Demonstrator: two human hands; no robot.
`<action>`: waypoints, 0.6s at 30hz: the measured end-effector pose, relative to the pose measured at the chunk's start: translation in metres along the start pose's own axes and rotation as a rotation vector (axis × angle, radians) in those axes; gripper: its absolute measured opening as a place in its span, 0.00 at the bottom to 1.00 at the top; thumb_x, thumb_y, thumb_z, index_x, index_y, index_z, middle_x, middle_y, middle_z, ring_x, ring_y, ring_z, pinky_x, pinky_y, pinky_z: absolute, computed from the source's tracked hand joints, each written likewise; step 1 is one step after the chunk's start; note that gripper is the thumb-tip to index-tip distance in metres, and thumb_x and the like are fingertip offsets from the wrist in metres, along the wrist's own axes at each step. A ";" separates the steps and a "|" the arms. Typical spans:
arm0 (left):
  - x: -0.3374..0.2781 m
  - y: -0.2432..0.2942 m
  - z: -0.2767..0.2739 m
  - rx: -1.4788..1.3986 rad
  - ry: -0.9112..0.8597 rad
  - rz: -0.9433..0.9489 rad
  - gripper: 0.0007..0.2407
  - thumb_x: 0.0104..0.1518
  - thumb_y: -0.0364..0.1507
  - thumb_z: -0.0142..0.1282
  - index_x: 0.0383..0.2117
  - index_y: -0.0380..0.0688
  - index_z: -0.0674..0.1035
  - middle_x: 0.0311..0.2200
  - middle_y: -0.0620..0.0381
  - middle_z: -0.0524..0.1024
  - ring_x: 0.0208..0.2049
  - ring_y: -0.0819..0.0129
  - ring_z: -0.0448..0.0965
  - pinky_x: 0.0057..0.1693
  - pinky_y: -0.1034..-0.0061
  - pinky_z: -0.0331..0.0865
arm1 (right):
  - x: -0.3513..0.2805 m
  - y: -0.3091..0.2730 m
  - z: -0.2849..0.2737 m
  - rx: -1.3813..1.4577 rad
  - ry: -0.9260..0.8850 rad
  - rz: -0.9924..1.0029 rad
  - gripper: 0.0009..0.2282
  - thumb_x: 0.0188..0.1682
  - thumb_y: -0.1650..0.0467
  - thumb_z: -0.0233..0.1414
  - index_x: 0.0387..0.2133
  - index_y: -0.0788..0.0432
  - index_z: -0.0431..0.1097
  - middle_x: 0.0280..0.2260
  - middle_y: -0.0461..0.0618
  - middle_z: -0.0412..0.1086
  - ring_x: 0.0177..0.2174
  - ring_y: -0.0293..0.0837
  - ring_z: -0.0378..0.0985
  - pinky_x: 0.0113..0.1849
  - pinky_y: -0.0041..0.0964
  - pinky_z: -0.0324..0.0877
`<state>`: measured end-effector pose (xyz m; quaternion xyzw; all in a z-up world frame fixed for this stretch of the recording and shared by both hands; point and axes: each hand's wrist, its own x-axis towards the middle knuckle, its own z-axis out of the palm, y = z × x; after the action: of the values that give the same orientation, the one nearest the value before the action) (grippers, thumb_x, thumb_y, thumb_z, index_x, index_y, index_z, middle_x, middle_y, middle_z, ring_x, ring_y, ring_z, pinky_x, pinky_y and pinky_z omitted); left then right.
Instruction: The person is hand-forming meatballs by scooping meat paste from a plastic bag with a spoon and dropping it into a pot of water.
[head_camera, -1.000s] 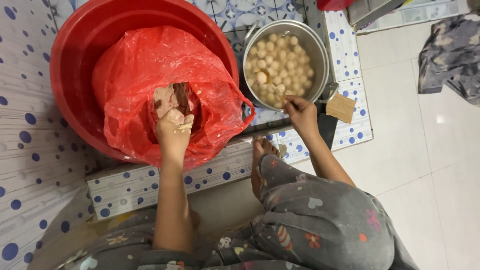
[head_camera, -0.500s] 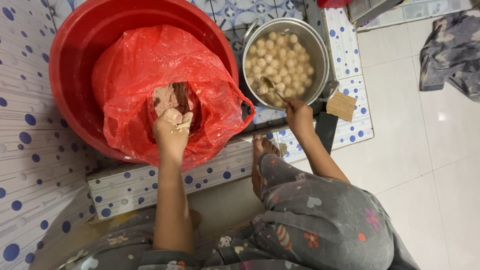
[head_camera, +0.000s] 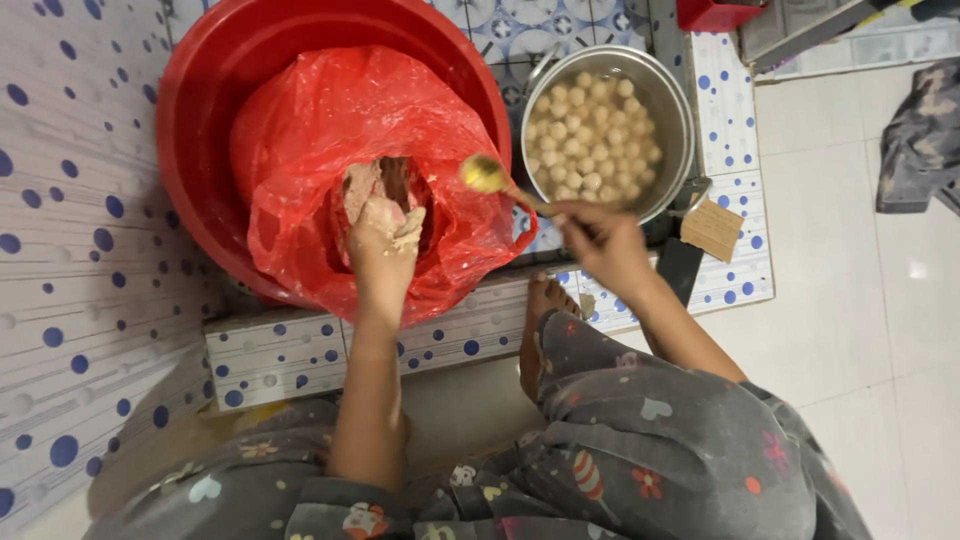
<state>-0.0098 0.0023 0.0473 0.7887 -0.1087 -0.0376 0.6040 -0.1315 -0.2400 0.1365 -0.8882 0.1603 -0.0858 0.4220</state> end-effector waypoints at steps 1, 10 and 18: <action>0.004 0.021 -0.005 0.002 0.005 0.000 0.09 0.52 0.12 0.55 0.29 0.40 0.70 0.28 0.56 0.74 0.34 0.67 0.82 0.43 0.78 0.76 | 0.003 -0.006 0.006 0.002 -0.003 -0.004 0.08 0.50 0.76 0.57 0.42 0.57 0.80 0.21 0.57 0.75 0.27 0.50 0.80 0.33 0.42 0.73; 0.009 0.012 -0.001 0.130 0.022 -0.414 0.20 0.49 0.20 0.62 0.47 0.56 0.73 0.23 0.61 0.78 0.30 0.65 0.84 0.38 0.76 0.79 | -0.004 -0.044 0.037 -0.055 -0.227 -0.343 0.09 0.49 0.80 0.53 0.40 0.65 0.78 0.33 0.63 0.78 0.36 0.62 0.82 0.37 0.48 0.77; 0.000 -0.037 0.012 0.703 -0.080 -0.151 0.17 0.57 0.25 0.59 0.50 0.59 0.70 0.35 0.61 0.85 0.36 0.53 0.85 0.43 0.55 0.76 | -0.015 -0.030 0.044 0.099 -0.326 -0.064 0.06 0.50 0.76 0.55 0.36 0.62 0.80 0.19 0.56 0.75 0.22 0.45 0.78 0.29 0.39 0.72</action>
<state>-0.0072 0.0004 0.0088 0.9518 -0.0801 -0.0735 0.2867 -0.1263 -0.1847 0.1320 -0.8730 0.0570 0.0380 0.4828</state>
